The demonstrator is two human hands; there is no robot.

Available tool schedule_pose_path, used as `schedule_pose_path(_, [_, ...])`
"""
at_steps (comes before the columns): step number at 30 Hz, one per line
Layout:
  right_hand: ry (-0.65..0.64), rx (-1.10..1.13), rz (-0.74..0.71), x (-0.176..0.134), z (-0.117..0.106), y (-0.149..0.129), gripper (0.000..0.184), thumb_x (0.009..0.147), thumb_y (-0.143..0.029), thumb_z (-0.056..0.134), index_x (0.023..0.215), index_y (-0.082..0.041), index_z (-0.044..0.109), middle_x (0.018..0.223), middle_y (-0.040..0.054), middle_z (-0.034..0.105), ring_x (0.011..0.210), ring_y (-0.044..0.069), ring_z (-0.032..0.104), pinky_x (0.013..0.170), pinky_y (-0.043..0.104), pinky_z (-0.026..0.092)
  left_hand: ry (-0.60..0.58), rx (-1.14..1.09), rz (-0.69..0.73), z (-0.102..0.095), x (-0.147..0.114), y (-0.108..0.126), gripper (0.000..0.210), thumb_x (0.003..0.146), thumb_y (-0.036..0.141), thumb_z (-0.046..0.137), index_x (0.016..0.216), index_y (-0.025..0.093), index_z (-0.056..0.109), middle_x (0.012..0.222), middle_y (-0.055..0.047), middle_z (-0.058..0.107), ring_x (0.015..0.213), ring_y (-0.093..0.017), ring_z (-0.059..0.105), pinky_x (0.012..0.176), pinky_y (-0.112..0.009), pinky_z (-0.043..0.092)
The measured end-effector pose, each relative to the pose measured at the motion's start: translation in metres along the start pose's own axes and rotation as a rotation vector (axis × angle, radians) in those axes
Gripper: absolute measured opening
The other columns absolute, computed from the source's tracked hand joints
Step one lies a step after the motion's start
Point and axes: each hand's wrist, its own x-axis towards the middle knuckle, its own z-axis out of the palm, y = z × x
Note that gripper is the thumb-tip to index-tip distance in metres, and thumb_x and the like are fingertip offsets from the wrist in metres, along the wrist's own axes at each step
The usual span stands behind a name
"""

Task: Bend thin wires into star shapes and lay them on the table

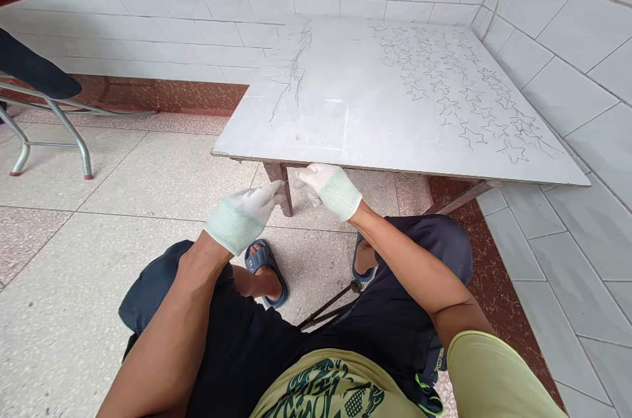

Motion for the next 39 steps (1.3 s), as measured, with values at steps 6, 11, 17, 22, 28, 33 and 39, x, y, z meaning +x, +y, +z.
schedule_pose_path(6, [-0.007, 0.031, -0.032, 0.002, 0.0, 0.006, 0.039, 0.096, -0.051, 0.075, 0.078, -0.02, 0.063, 0.043, -0.0099, 0.041, 0.038, 0.01, 0.038, 0.044, 0.025, 0.037, -0.121, 0.015, 0.069, -0.004, -0.002, 0.0, 0.048, 0.098, 0.002, 0.043, 0.137, 0.021, 0.066, 0.111, -0.012, 0.081, 0.103, -0.029, 0.078, 0.084, -0.037, 0.057])
schedule_pose_path(11, [-0.018, 0.036, -0.002, 0.001, -0.001, -0.003, 0.038, 0.101, -0.049, 0.069, 0.079, -0.019, 0.063, 0.042, -0.0102, 0.039, 0.039, 0.01, 0.038, 0.045, 0.025, 0.038, -0.054, -0.348, -0.114, 0.0, 0.002, -0.017, 0.049, 0.106, 0.033, 0.054, 0.154, 0.025, 0.056, 0.129, -0.008, 0.081, 0.12, -0.027, 0.076, 0.108, -0.041, 0.055])
schedule_pose_path(17, [-0.02, 0.095, -0.024, 0.001, -0.007, -0.011, 0.041, 0.098, -0.055, 0.072, 0.08, -0.019, 0.063, 0.042, -0.0116, 0.034, 0.038, 0.01, 0.036, 0.045, 0.026, 0.036, 0.108, -0.388, -0.106, -0.01, 0.001, -0.028, 0.071, 0.091, 0.04, 0.074, 0.157, 0.022, 0.054, 0.145, -0.011, 0.074, 0.131, -0.033, 0.071, 0.111, -0.043, 0.054])
schedule_pose_path(22, [-0.003, 0.14, -0.022, 0.001, -0.003, -0.008, 0.045, 0.093, -0.062, 0.076, 0.081, -0.021, 0.062, 0.044, -0.0122, 0.033, 0.039, 0.011, 0.038, 0.046, 0.027, 0.037, 0.23, -0.128, -0.105, -0.012, 0.001, -0.016, 0.051, 0.101, 0.043, 0.067, 0.148, 0.022, 0.062, 0.124, -0.013, 0.081, 0.113, -0.034, 0.077, 0.096, -0.042, 0.056])
schedule_pose_path(28, [0.015, 0.178, -0.024, 0.002, 0.002, -0.004, 0.046, 0.09, -0.063, 0.077, 0.08, -0.02, 0.063, 0.044, -0.0124, 0.031, 0.039, 0.011, 0.037, 0.046, 0.027, 0.037, 0.185, 0.064, -0.057, 0.0, 0.002, -0.014, 0.047, 0.115, 0.038, 0.037, 0.148, 0.023, 0.066, 0.114, -0.015, 0.083, 0.103, -0.032, 0.078, 0.081, -0.039, 0.055])
schedule_pose_path(33, [0.07, 0.184, -0.034, 0.001, 0.008, -0.001, 0.048, 0.083, -0.063, 0.082, 0.075, -0.021, 0.062, 0.042, -0.0116, 0.033, 0.038, 0.011, 0.037, 0.043, 0.027, 0.035, 0.178, -0.029, -0.104, 0.002, 0.0, -0.013, 0.047, 0.115, 0.037, 0.035, 0.134, 0.019, 0.074, 0.114, -0.016, 0.083, 0.099, -0.032, 0.079, 0.083, -0.039, 0.057])
schedule_pose_path(39, [0.123, 0.177, -0.092, -0.004, 0.013, -0.002, 0.045, 0.087, -0.061, 0.078, 0.074, -0.022, 0.057, 0.043, -0.0112, 0.034, 0.039, 0.01, 0.037, 0.046, 0.027, 0.037, 0.13, -0.325, -0.18, 0.001, -0.002, -0.016, 0.042, 0.112, 0.037, 0.041, 0.118, 0.022, 0.08, 0.104, -0.009, 0.085, 0.095, -0.026, 0.081, 0.084, -0.033, 0.059])
